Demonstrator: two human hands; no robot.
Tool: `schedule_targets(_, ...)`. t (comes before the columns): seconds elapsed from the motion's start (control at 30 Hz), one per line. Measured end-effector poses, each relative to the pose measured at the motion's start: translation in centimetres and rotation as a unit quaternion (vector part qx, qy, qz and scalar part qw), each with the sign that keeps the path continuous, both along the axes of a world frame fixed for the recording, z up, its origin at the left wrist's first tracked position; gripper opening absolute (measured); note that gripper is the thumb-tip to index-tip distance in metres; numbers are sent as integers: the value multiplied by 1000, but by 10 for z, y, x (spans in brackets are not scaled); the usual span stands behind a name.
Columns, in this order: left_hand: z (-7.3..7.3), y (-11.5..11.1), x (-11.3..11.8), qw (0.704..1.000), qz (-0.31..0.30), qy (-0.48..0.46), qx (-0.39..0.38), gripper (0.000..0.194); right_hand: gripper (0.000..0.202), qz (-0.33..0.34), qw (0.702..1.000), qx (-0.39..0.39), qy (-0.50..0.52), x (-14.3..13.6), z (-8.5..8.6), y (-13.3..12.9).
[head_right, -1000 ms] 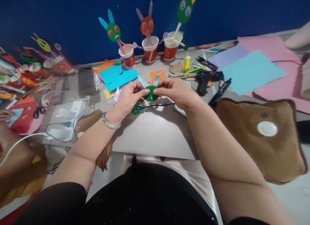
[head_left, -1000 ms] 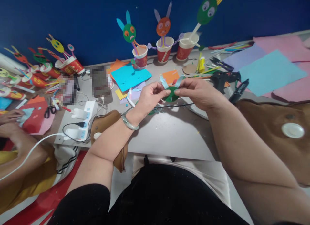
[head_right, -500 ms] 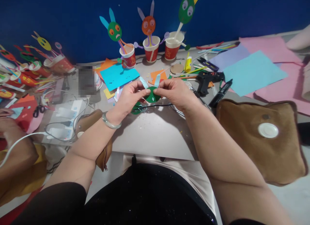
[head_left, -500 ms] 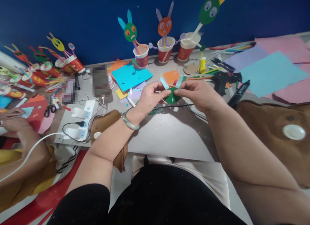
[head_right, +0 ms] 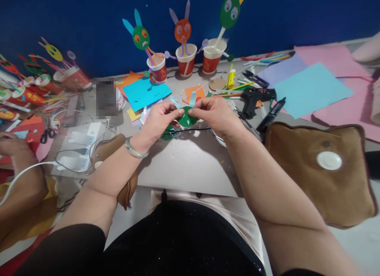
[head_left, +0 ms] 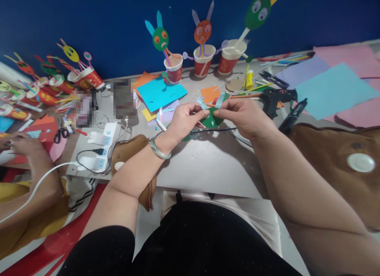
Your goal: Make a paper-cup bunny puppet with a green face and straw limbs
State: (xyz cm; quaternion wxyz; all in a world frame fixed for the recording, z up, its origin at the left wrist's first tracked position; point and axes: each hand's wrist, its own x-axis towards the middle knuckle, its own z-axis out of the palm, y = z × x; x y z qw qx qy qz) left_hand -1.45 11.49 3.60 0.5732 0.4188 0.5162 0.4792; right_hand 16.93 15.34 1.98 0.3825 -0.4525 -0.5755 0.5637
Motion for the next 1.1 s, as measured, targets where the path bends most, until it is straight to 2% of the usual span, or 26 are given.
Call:
schedule_targets(0.3, -5, 0, 0, 1000, -3, 2, -5, 36, 32, -16, 1000, 4, 15, -3, -1, -1)
schedule_targets(0.53, -1, -1, 2, 1000, -9, 0, -11, 36, 37, -19, 999, 6, 25, -4, -1, -2)
schedule_targets(0.8, -3, -1, 2, 1000, -14, -22, -16, 39, 33, -19, 1000, 5, 22, -4, -1, -2)
schedule_targets(1.1, 0, -1, 0, 999, -10, -39, -15, 26, 31, -29, 999, 19, 5, -3, 1, -1)
